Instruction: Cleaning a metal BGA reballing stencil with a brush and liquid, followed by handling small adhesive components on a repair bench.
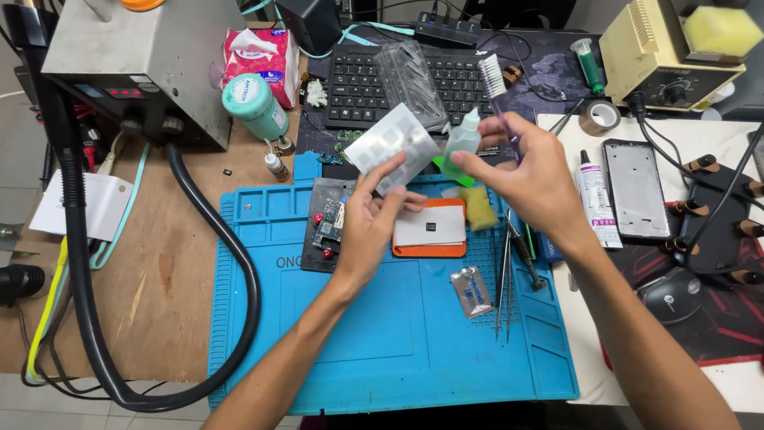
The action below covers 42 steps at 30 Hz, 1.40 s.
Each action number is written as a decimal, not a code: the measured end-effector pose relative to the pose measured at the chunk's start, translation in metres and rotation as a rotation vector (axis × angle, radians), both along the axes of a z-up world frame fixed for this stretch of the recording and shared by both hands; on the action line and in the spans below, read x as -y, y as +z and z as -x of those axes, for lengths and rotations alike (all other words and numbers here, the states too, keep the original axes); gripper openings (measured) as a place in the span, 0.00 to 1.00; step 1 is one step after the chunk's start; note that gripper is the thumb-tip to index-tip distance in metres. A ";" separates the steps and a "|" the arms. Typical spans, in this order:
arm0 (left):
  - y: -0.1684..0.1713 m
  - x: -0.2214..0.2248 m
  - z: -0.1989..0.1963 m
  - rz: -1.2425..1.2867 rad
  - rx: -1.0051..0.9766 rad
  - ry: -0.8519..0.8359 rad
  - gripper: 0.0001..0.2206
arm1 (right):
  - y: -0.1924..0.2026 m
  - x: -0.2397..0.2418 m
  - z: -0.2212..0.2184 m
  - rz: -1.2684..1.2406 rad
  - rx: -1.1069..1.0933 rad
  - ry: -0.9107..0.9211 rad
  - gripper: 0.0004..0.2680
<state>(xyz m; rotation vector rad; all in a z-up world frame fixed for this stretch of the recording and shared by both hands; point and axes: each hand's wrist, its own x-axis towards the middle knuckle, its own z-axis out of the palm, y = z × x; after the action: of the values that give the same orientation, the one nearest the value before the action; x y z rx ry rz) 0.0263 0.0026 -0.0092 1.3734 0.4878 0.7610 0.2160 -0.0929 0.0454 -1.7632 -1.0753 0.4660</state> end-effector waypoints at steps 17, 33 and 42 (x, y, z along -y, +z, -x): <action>-0.015 -0.018 0.000 0.049 0.069 -0.026 0.22 | -0.008 0.046 0.038 0.147 -0.157 0.033 0.09; -0.011 -0.026 0.004 -0.022 -0.001 -0.062 0.16 | -0.020 0.076 0.036 0.104 -0.402 0.188 0.16; 0.009 -0.023 0.009 -0.199 -0.056 0.012 0.13 | -0.023 0.078 0.042 0.146 -0.466 0.213 0.16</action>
<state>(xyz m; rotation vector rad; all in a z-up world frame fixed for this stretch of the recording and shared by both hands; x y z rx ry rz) 0.0168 0.0254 -0.0005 1.5817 0.4737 0.7987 0.1737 -0.1712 0.0222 -1.5581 -0.9099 1.0528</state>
